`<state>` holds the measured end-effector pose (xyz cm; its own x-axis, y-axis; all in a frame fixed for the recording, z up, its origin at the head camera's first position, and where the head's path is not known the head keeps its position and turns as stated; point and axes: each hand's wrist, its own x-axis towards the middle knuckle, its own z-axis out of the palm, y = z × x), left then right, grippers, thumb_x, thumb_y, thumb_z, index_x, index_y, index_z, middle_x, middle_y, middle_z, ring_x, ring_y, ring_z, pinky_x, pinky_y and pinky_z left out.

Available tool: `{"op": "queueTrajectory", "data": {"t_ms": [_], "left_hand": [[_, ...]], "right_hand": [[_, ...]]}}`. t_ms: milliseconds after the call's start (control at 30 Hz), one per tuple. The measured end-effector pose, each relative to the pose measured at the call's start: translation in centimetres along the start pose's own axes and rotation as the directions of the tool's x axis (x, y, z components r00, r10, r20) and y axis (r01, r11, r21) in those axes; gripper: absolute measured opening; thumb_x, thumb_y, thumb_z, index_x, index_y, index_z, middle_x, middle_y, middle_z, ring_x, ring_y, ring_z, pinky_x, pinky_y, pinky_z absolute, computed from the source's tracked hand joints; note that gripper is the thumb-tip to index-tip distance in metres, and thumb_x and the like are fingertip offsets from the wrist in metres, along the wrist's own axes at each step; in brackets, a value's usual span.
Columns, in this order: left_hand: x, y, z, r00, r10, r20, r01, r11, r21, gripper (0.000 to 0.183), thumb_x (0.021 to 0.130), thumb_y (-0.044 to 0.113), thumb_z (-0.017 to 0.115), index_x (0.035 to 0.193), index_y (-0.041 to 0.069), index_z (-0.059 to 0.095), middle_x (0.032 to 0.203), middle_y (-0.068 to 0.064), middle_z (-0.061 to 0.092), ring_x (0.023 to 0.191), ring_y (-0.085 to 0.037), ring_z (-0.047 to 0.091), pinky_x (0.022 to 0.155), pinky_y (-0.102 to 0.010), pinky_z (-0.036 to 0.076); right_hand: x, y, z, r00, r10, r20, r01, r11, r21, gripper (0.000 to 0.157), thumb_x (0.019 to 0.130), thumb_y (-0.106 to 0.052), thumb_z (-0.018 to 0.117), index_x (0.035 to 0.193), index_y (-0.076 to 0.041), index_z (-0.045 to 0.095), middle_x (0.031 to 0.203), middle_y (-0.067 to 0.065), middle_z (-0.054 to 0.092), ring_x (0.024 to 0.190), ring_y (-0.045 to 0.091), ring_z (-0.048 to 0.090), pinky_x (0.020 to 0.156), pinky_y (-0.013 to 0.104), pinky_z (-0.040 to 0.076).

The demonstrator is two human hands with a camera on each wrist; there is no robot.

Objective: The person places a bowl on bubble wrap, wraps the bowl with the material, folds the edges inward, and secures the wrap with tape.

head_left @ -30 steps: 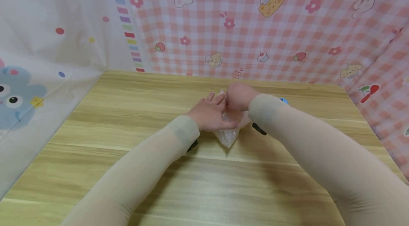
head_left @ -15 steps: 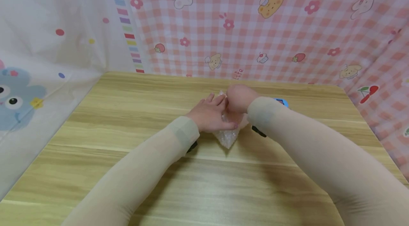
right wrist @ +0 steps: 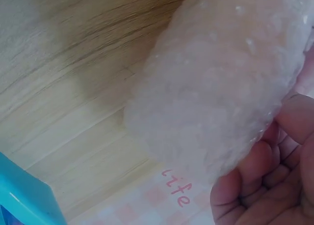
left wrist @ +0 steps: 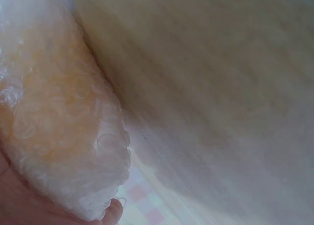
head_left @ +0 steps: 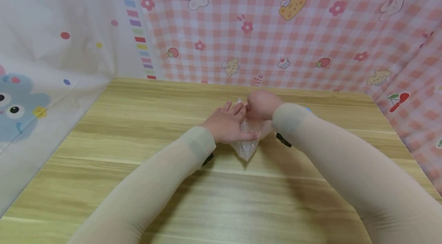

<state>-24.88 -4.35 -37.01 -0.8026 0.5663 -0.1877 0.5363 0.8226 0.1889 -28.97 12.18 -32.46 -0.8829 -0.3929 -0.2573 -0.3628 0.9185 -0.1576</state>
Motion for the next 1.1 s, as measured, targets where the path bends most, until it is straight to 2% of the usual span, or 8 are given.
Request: {"op": "queueTrajectory", "data": {"t_ms": [100,300,433,633,900,1100], "left_hand": [[0.0,0.0,0.0,1.0,-0.004,0.004,0.004,1.0,-0.009,0.109,0.094,0.086,0.04,0.171,0.015,0.008,0.18,-0.007,0.007,0.163,-0.045,0.008,0.131,-0.062,0.018],[0.1,0.1,0.0,1.0,-0.008,0.006,0.008,1.0,0.002,0.11,0.094,0.085,0.04,0.171,0.015,0.007,0.18,-0.007,0.007,0.163,-0.044,0.008,0.131,-0.061,0.018],[0.1,0.2,0.0,1.0,-0.008,0.008,0.007,1.0,0.012,0.108,0.094,0.085,0.04,0.171,0.016,0.009,0.179,-0.008,0.008,0.164,-0.044,0.008,0.13,-0.062,0.019],[0.1,0.2,0.0,1.0,-0.009,0.011,0.008,1.0,0.022,0.107,0.094,0.085,0.04,0.171,0.016,0.012,0.179,-0.007,0.01,0.164,-0.044,0.009,0.13,-0.062,0.02],[0.0,0.2,-0.1,1.0,-0.008,0.009,0.007,1.0,0.024,0.107,0.095,0.085,0.04,0.171,0.015,0.012,0.179,-0.007,0.01,0.164,-0.044,0.009,0.13,-0.062,0.02],[0.0,0.3,-0.1,1.0,-0.005,0.003,0.005,1.0,0.03,0.108,0.094,0.085,0.039,0.171,0.014,0.011,0.179,-0.008,0.011,0.163,-0.044,0.01,0.13,-0.062,0.021]], "right_hand": [[-0.2,0.1,-0.1,1.0,0.002,-0.008,-0.002,0.999,0.033,0.015,0.095,-0.018,0.072,0.085,-0.009,0.065,0.082,0.006,0.065,0.077,0.022,0.06,0.077,0.036,0.053],[-0.2,0.6,0.0,1.0,0.004,-0.018,-0.003,0.998,0.065,0.011,0.094,-0.018,0.075,0.092,-0.008,0.07,0.091,0.008,0.072,0.086,0.024,0.066,0.084,0.039,0.057],[0.0,1.2,0.2,0.999,0.029,-0.02,-0.027,0.996,0.087,0.014,0.094,-0.02,0.077,0.094,-0.008,0.069,0.094,0.009,0.072,0.089,0.025,0.066,0.082,0.038,0.056],[0.0,1.8,0.2,0.996,0.08,-0.029,-0.076,0.99,0.117,0.027,0.093,-0.028,0.08,0.099,-0.006,0.067,0.096,0.011,0.071,0.089,0.027,0.064,0.078,0.037,0.054],[-0.2,2.3,0.0,0.989,0.142,-0.043,-0.135,0.981,0.139,0.044,0.09,-0.038,0.084,0.11,-0.003,0.066,0.104,0.013,0.073,0.099,0.03,0.067,0.089,0.043,0.056],[-0.4,2.9,-0.2,0.984,0.172,-0.037,-0.164,0.971,0.174,0.051,0.088,-0.045,0.084,0.111,-0.002,0.068,0.106,0.014,0.073,0.099,0.031,0.068,0.087,0.043,0.057]]}}
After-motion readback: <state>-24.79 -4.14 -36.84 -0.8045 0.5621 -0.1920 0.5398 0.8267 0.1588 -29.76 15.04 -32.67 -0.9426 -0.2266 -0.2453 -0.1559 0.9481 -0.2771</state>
